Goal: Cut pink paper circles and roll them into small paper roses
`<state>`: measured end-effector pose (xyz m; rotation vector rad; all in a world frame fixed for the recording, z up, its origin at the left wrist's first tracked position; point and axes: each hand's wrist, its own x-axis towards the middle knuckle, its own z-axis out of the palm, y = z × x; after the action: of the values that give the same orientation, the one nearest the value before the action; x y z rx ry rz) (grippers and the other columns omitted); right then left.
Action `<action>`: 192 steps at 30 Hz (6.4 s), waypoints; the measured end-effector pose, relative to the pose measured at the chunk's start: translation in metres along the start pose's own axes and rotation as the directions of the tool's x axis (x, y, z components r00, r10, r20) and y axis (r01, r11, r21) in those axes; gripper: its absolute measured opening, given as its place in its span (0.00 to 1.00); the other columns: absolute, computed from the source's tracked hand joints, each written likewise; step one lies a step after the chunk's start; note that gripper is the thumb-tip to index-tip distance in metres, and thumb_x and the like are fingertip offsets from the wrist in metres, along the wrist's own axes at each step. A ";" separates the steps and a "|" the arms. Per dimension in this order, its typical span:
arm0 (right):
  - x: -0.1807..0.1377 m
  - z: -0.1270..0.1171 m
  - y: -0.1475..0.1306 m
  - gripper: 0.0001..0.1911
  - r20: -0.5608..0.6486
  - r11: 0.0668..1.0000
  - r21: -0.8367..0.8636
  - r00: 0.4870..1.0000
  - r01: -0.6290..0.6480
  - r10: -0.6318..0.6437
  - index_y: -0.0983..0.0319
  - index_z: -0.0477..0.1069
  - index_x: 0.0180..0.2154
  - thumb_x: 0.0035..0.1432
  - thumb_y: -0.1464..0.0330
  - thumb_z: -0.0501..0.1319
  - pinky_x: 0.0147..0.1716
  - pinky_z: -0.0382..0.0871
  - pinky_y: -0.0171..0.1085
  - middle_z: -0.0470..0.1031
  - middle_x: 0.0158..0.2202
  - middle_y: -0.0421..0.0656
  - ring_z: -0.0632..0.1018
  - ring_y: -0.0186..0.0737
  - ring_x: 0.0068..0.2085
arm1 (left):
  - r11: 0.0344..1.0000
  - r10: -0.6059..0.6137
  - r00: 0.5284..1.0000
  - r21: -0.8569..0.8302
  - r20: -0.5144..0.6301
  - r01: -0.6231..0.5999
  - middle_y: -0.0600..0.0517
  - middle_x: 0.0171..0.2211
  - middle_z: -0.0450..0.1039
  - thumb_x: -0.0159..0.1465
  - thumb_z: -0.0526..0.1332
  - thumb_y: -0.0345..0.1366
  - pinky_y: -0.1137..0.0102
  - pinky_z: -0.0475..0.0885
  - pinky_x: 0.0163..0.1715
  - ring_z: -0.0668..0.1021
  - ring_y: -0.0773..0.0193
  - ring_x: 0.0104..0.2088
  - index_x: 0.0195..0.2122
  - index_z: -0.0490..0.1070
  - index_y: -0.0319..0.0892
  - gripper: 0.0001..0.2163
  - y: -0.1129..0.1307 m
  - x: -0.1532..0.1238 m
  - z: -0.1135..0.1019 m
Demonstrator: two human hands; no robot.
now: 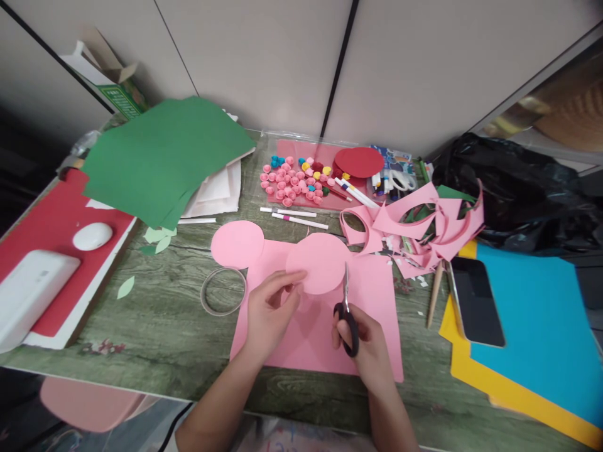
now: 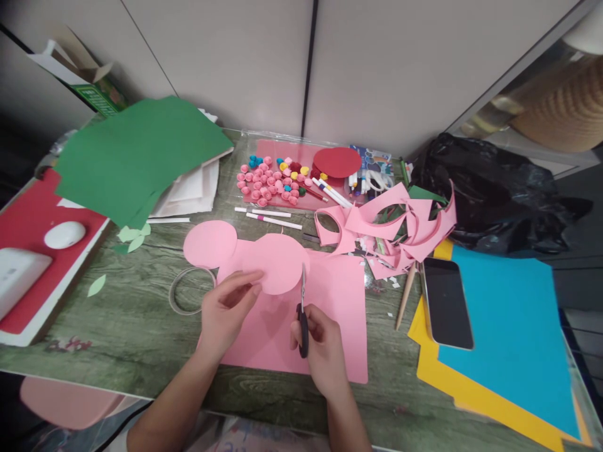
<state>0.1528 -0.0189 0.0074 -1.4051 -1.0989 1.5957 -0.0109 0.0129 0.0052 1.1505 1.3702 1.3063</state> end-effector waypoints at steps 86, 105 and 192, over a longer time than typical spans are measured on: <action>-0.001 -0.002 0.000 0.18 0.028 1.000 0.014 1.000 -0.008 0.007 0.60 0.57 0.22 0.55 0.56 0.58 0.21 0.55 0.33 0.62 0.17 0.36 0.62 0.32 0.21 | 1.000 0.008 1.000 -0.016 0.006 -0.008 0.49 0.35 0.71 0.55 0.64 0.31 0.74 0.72 0.30 0.72 0.70 0.29 0.43 0.74 0.42 0.13 0.000 0.002 0.002; -0.001 -0.002 -0.002 0.16 0.005 1.000 0.001 1.000 -0.029 0.029 0.61 0.60 0.23 0.53 0.58 0.61 0.22 0.56 0.33 0.63 0.17 0.36 0.63 0.32 0.22 | 0.999 0.040 0.999 0.007 0.024 -0.040 0.50 0.33 0.73 0.56 0.62 0.28 0.74 0.69 0.30 0.72 0.68 0.30 0.39 0.76 0.42 0.10 0.001 0.002 -0.001; -0.006 -0.017 -0.007 0.20 0.131 0.989 -0.101 0.984 -0.105 0.117 0.62 0.60 0.25 0.51 0.52 0.60 0.23 0.54 0.32 0.63 0.19 0.37 0.65 0.32 0.23 | 0.997 -0.074 0.996 0.024 0.043 0.073 0.48 0.39 0.73 0.56 0.62 0.31 0.72 0.70 0.35 0.73 0.66 0.36 0.45 0.74 0.42 0.14 0.000 0.005 -0.002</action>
<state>0.1704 -0.0192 0.0158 -1.4582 -1.2069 1.7619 -0.0142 0.0178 0.0048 1.1269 1.3858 1.2093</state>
